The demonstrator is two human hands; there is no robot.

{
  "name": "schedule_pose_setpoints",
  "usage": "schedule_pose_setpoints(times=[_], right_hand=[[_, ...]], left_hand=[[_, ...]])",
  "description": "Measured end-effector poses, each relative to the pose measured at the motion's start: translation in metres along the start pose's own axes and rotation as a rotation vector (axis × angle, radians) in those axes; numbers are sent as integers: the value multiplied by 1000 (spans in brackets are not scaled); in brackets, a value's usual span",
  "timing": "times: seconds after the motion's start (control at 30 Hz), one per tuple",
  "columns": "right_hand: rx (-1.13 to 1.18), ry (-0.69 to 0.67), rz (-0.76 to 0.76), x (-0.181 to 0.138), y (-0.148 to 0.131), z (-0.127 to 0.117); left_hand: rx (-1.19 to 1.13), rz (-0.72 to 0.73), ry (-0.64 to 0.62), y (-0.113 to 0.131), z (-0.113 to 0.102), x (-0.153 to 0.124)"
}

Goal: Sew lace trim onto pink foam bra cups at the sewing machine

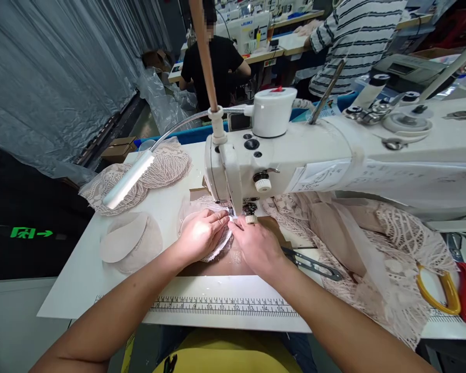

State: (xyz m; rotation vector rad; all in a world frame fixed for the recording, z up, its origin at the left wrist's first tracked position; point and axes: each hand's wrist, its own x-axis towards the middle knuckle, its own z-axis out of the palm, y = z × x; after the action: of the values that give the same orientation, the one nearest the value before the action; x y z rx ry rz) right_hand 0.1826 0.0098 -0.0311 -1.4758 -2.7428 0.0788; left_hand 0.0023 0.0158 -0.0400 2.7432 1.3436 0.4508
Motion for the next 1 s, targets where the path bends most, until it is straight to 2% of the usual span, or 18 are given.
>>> schedule_pose_setpoints(times=[0.27,0.5,0.8,1.0], right_hand=[[-29,6,26,2,-2,-2],[-19,59,-25,-4,3,7],[26,182,-92,-8,7,16],[62,229,-103,-11,8,14]], left_hand=[[-48,56,-1,-13,5,6],[-113,2,39,-14,9,3],[-51,-171,90,-7,6,2],[-18,-187,115,-7,5,-2]])
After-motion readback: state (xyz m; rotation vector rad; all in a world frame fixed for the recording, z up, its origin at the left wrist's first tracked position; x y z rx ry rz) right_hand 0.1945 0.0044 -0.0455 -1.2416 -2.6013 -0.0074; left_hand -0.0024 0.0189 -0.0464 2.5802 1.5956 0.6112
